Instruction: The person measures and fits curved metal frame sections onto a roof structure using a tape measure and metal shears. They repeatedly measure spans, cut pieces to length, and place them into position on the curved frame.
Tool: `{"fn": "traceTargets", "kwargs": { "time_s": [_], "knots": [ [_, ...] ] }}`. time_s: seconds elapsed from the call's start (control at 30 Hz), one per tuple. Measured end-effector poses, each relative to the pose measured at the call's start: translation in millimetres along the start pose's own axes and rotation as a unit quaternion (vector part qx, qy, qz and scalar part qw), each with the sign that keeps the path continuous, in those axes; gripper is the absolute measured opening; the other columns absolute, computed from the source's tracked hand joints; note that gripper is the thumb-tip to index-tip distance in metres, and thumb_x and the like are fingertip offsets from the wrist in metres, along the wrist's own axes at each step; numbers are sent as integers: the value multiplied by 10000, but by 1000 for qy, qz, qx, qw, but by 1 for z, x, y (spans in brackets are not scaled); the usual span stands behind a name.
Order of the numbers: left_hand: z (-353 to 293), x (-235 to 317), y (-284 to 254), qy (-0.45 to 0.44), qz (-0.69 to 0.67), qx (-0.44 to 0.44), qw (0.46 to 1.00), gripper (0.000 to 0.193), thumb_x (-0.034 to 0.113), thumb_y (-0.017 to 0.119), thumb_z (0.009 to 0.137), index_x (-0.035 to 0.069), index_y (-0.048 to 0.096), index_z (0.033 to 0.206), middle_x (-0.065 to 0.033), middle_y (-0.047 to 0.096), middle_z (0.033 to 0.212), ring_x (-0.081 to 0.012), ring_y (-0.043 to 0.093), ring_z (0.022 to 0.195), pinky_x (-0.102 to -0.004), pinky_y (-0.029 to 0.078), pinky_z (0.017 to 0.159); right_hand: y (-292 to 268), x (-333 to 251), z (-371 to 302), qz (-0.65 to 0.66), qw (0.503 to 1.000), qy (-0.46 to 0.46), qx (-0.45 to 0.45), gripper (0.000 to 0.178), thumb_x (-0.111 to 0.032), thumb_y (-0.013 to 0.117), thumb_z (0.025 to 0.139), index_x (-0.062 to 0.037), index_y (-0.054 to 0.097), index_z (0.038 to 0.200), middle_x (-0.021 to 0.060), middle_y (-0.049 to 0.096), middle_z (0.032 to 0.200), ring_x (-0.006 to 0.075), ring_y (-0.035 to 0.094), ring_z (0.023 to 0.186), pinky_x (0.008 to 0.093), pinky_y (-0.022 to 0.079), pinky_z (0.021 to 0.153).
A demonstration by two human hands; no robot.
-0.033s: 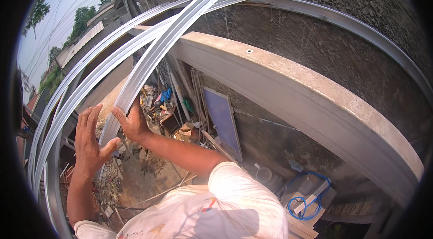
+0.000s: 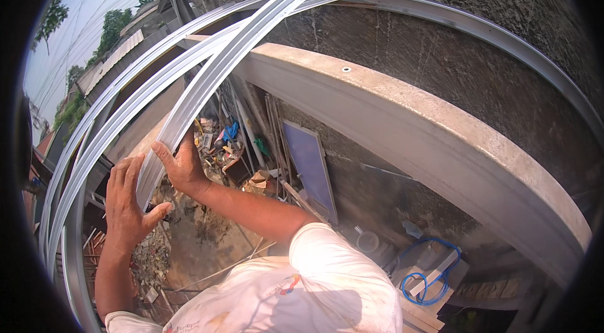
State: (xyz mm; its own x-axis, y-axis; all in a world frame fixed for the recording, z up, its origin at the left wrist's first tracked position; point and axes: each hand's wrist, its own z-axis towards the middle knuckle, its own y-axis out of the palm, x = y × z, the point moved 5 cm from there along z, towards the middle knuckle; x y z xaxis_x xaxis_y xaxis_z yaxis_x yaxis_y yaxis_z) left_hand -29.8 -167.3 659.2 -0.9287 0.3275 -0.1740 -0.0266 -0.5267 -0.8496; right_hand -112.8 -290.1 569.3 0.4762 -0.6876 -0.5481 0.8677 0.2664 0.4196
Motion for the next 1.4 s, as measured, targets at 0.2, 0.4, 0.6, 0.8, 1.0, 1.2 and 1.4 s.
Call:
{"fn": "traceTargets", "kwargs": {
  "time_s": [0.2,0.4,0.6,0.8,1.0,1.2,1.4],
  "knots": [
    [-6,-42,4,-34,65,48,996,925,-70,757,587,182,400,1402,-154,527,1072,-335,576,915,-436,491,738,4,-24,43,67,997,-21,-34,720,-328,589,938,17,158,1401,149,362,1208,235,366,1172,383,275,1053],
    [47,-27,-41,37,87,95,991,805,-87,723,622,213,511,1338,-111,534,931,-297,583,786,-404,480,659,-62,5,-16,16,995,68,-73,558,-399,567,939,-15,430,1320,84,525,1119,161,522,998,322,455,877],
    [120,17,-33,71,87,75,991,666,87,748,723,254,532,1331,-81,557,897,-227,604,760,-358,519,641,-256,11,11,-54,957,73,276,326,-338,518,961,-50,540,1112,48,588,879,119,572,790,275,503,682],
    [167,63,-7,31,132,34,990,624,396,723,746,251,539,1324,-94,601,983,-207,644,831,-316,574,674,-283,-57,114,48,948,96,299,783,-596,558,867,-77,335,1410,164,592,1107,269,603,1006,411,524,865],
    [187,77,11,56,104,63,991,712,439,731,704,172,530,1333,-113,604,986,-224,644,846,-302,571,677,-268,-68,189,66,976,58,202,741,-409,623,885,-73,238,1421,184,519,1145,285,573,1030,450,523,893],
    [203,60,0,-19,-13,-31,999,589,559,486,910,115,571,1288,-151,577,1104,-306,571,1052,-422,459,909,-263,-45,218,158,964,76,200,404,-148,547,940,8,346,1254,153,517,1110,288,579,1021,511,522,894],
    [236,-1,21,-32,-99,-227,968,466,377,401,1001,34,547,1281,-199,585,1246,-308,562,1144,-395,401,994,-279,-37,228,172,959,61,214,362,-157,499,961,6,365,1255,167,506,1153,303,555,1054,506,490,896]
  ]
}}
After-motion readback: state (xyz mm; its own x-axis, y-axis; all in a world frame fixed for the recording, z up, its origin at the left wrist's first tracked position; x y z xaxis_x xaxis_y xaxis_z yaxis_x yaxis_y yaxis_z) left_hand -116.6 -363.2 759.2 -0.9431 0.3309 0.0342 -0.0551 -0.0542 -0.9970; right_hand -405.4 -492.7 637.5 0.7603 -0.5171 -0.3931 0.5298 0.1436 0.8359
